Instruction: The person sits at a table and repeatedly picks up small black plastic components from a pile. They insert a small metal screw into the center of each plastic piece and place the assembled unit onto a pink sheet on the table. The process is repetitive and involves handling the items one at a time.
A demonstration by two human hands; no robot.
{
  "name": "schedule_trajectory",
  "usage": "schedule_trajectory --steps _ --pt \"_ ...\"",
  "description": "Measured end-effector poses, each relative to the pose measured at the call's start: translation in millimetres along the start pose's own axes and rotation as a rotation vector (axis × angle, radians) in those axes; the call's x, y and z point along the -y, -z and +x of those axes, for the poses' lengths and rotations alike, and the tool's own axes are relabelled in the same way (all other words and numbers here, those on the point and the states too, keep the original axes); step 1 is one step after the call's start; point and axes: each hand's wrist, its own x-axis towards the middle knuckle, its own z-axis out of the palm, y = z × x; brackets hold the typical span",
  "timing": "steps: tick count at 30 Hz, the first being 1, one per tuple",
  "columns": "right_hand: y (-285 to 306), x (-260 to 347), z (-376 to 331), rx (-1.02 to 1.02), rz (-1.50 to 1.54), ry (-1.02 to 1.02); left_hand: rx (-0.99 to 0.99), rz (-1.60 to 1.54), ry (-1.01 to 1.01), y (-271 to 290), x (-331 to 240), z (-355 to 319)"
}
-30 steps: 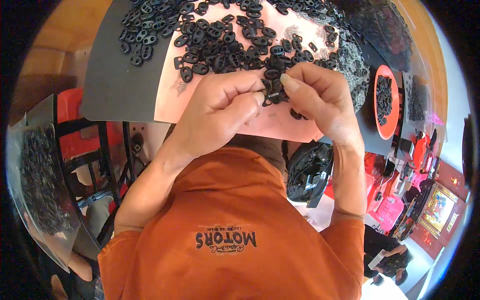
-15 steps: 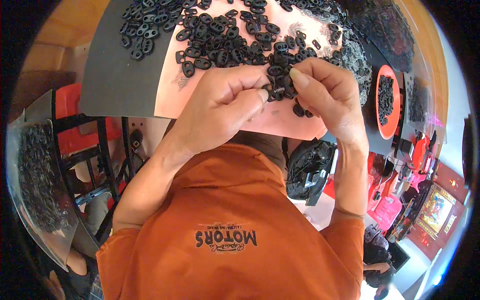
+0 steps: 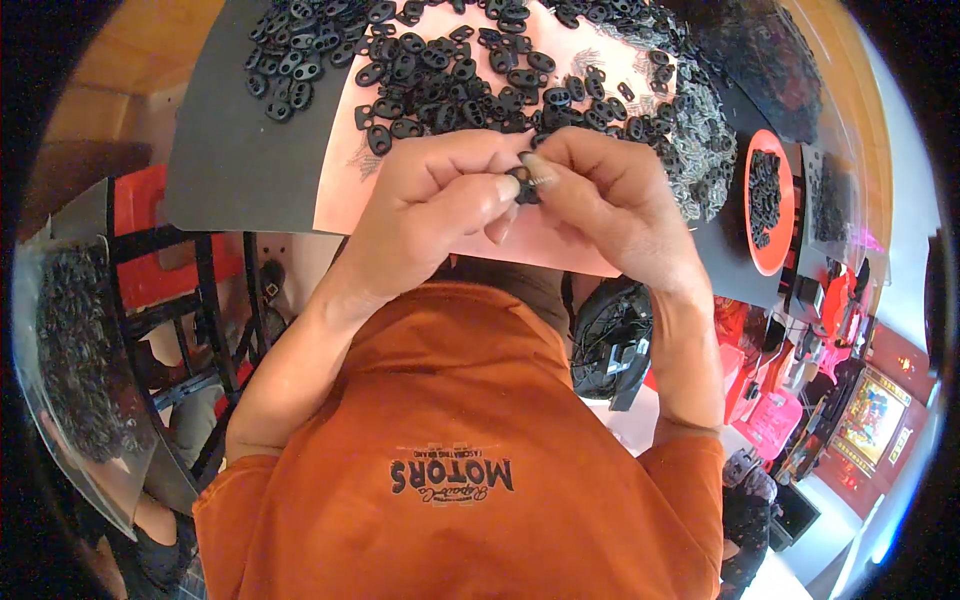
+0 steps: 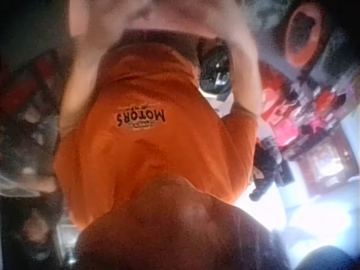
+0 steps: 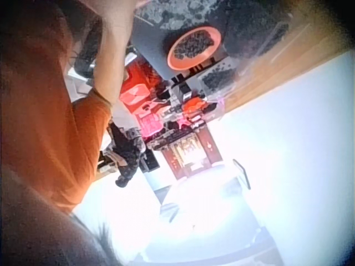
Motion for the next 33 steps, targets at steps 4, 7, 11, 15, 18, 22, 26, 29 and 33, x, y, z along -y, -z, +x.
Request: schedule_trajectory --steps 4,7,11,15,18,22,26,29,33 --pt "-3.1 -0.2 3.6 -0.005 0.017 0.032 -0.018 -0.116 0.037 0.0 -2.3 0.6" --pt "-6.7 -1.3 6.0 -0.028 0.075 0.1 -0.016 -0.146 0.081 1.2 -4.2 0.2" --pt "-5.6 4.6 9.0 -0.042 0.067 0.129 0.01 -0.153 0.038 -0.3 -4.4 -0.5" --pt "-14.3 4.7 12.3 -0.122 0.194 0.125 0.033 -0.154 0.002 -1.1 -5.0 -1.9" --pt "-15.5 -4.2 11.6 -0.141 0.217 0.139 0.01 -0.146 -0.043 0.8 -3.5 -2.0" --pt "-10.6 -2.2 1.1 -0.079 0.098 0.05 -0.023 -0.103 -0.024 1.3 -5.3 -1.5" --pt "-7.6 2.9 -4.2 -0.046 0.146 0.036 -0.033 -0.109 -0.085 0.3 0.9 0.3" --pt "3.5 1.4 -0.8 -0.1 0.293 -0.055 -0.016 -0.105 -0.047 0.4 -1.9 0.8" --pt "0.8 1.0 4.9 -0.192 0.354 -0.091 -0.053 -0.088 0.039 -3.1 -6.8 1.2"
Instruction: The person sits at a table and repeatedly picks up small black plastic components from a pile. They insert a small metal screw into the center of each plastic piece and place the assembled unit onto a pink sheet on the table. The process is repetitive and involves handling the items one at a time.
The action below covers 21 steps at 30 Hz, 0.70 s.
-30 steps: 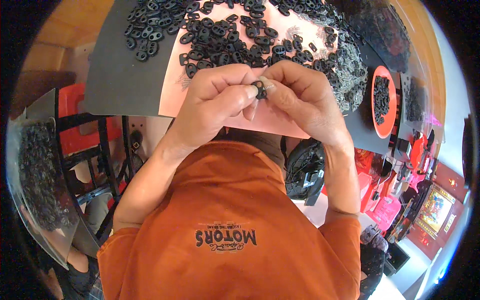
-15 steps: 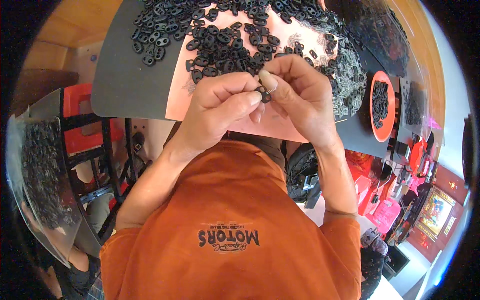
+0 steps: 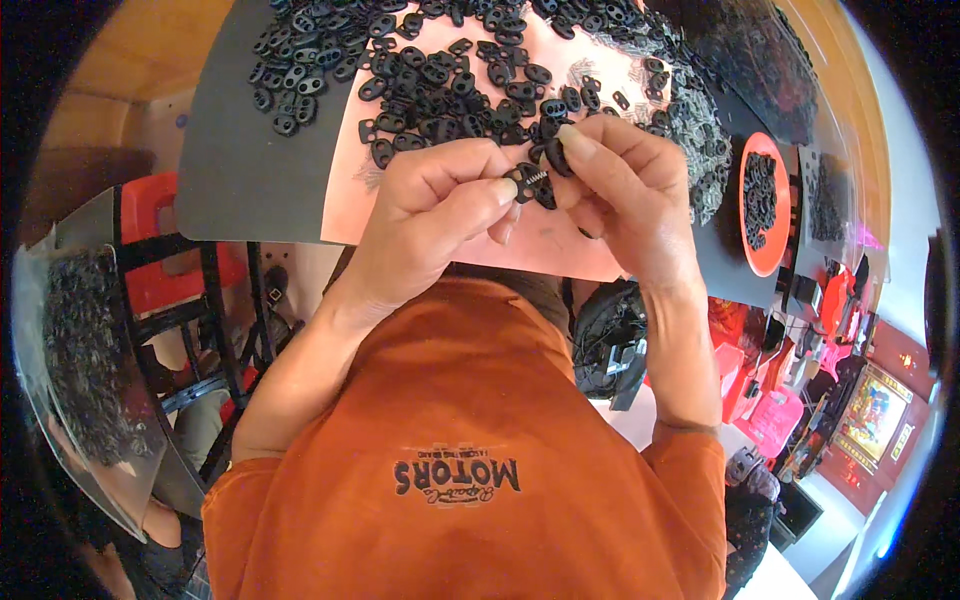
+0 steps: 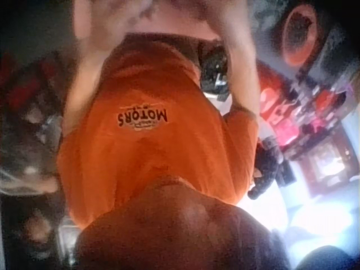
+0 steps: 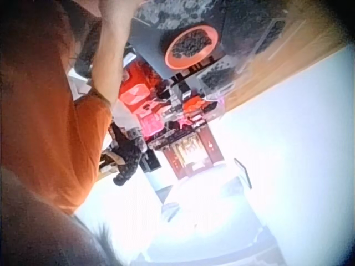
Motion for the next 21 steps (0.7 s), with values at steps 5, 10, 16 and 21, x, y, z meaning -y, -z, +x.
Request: schedule_trajectory --steps 5,10,16,21 --pt "-0.2 -2.2 0.5 -0.033 0.046 -0.052 -0.006 0.089 -0.031 -0.5 2.1 2.6" --pt "-3.5 -1.8 -1.1 -0.049 -0.001 -0.017 -0.02 0.113 -0.07 -2.4 5.9 3.8" --pt "-2.6 1.5 -4.2 -0.042 -0.031 -0.011 -0.035 0.145 -0.066 -5.4 3.9 3.8" --pt "-6.1 0.2 -6.5 -0.06 -0.142 0.047 -0.049 0.146 -0.078 -8.4 6.1 3.7"
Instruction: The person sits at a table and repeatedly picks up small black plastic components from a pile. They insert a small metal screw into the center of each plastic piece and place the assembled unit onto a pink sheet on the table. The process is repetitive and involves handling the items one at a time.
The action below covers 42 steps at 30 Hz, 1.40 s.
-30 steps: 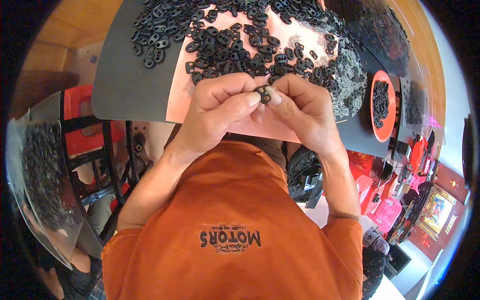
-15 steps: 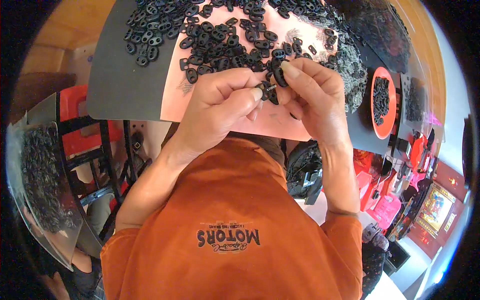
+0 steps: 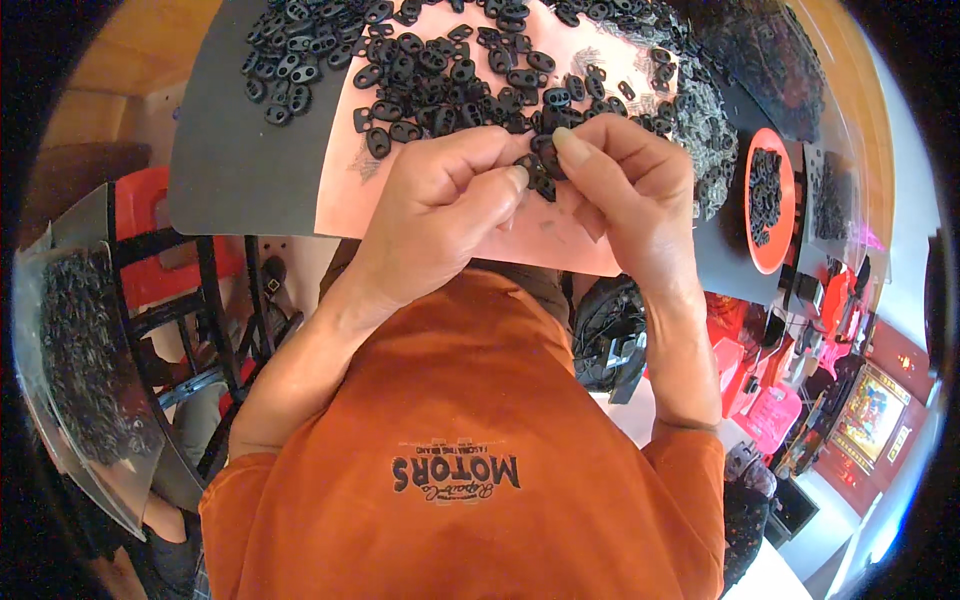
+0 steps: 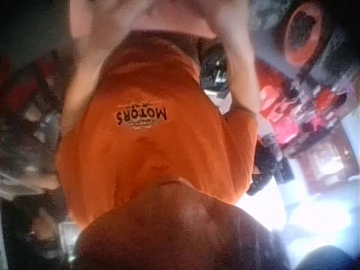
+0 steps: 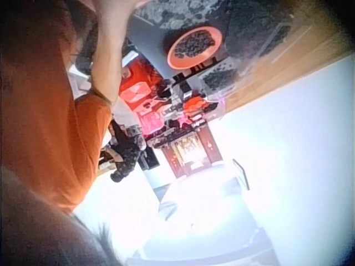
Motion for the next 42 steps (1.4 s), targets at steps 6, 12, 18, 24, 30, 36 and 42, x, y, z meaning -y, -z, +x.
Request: schedule_trajectory --steps 6,12,18,24,30,36,42 --pt "-3.1 -0.3 -2.8 -0.01 -0.027 0.051 0.07 0.035 0.063 4.6 2.0 -1.0" --pt "-2.0 -4.7 -2.5 0.005 -0.096 0.073 0.099 0.03 0.056 5.4 3.3 -0.5" --pt "-1.1 -6.8 -0.6 0.013 -0.164 0.107 0.086 0.038 0.08 4.8 0.5 -0.5" --pt "-4.1 -11.8 -0.9 -0.015 -0.459 0.378 -0.029 -0.07 0.028 -1.6 4.9 -2.4" --pt "3.8 -16.9 6.1 0.071 -0.658 0.675 -0.046 -0.093 0.097 -0.8 -0.7 -1.4" --pt "1.3 -16.4 -1.6 0.082 -0.807 0.741 0.054 -0.238 0.185 6.9 -5.0 0.6" --pt "6.2 -11.0 2.0 0.158 -0.895 0.816 0.044 -0.18 0.191 5.6 -9.4 1.1"
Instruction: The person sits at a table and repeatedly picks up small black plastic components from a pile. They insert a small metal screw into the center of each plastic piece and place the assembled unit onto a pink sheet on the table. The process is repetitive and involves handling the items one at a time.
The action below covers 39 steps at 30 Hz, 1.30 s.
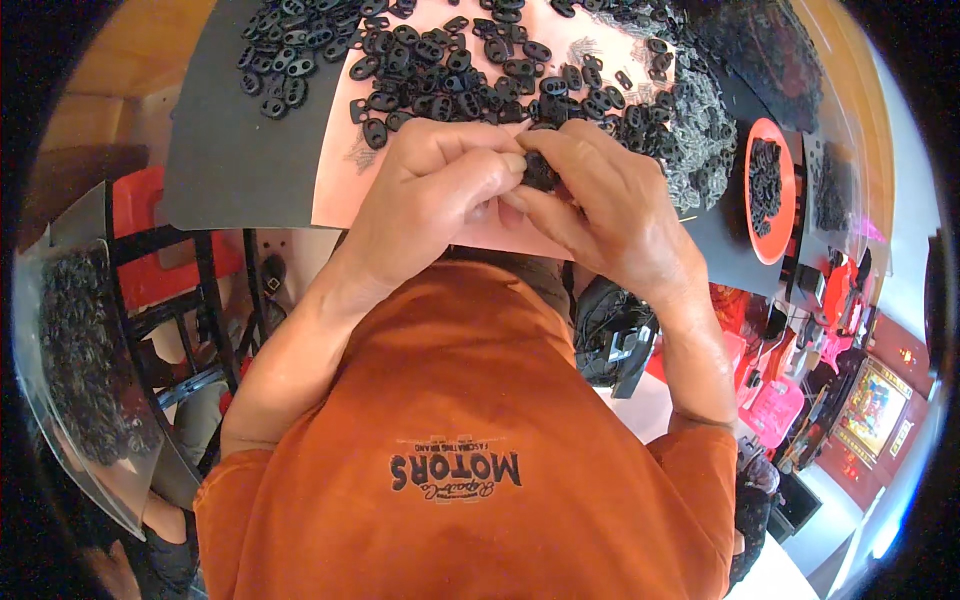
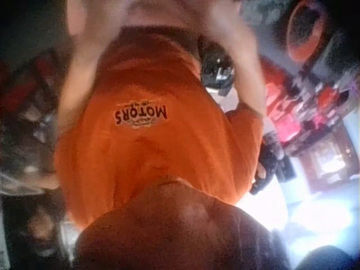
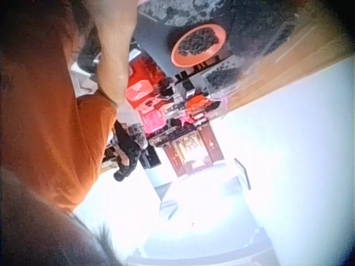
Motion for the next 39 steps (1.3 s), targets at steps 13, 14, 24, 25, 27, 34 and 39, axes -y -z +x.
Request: schedule_trajectory --steps 13,14,24,25,27,34,39 --pt "16.6 3.7 1.8 0.14 -0.123 0.049 -0.002 0.14 -0.042 -4.6 -3.6 4.0" --pt "15.6 3.0 1.3 0.119 -0.116 0.059 0.008 0.151 -0.04 -3.5 -3.0 3.6" --pt "4.6 -0.6 -3.6 0.011 -0.21 0.101 0.039 -0.047 0.039 -7.7 -2.0 3.5" --pt "3.9 0.2 -3.7 0.003 -0.224 0.099 0.045 -0.001 -0.011 -7.2 2.1 3.9" --pt "2.1 -2.0 -4.8 0.019 -0.209 0.125 0.058 0.089 -0.11 -4.7 13.8 5.0" --pt "0.5 1.0 -9.3 0.076 -0.235 0.106 0.106 0.21 -0.019 -4.2 8.9 3.5" --pt "-0.8 1.9 -8.8 0.072 -0.164 0.112 0.091 0.083 0.064 -8.9 9.9 1.9"
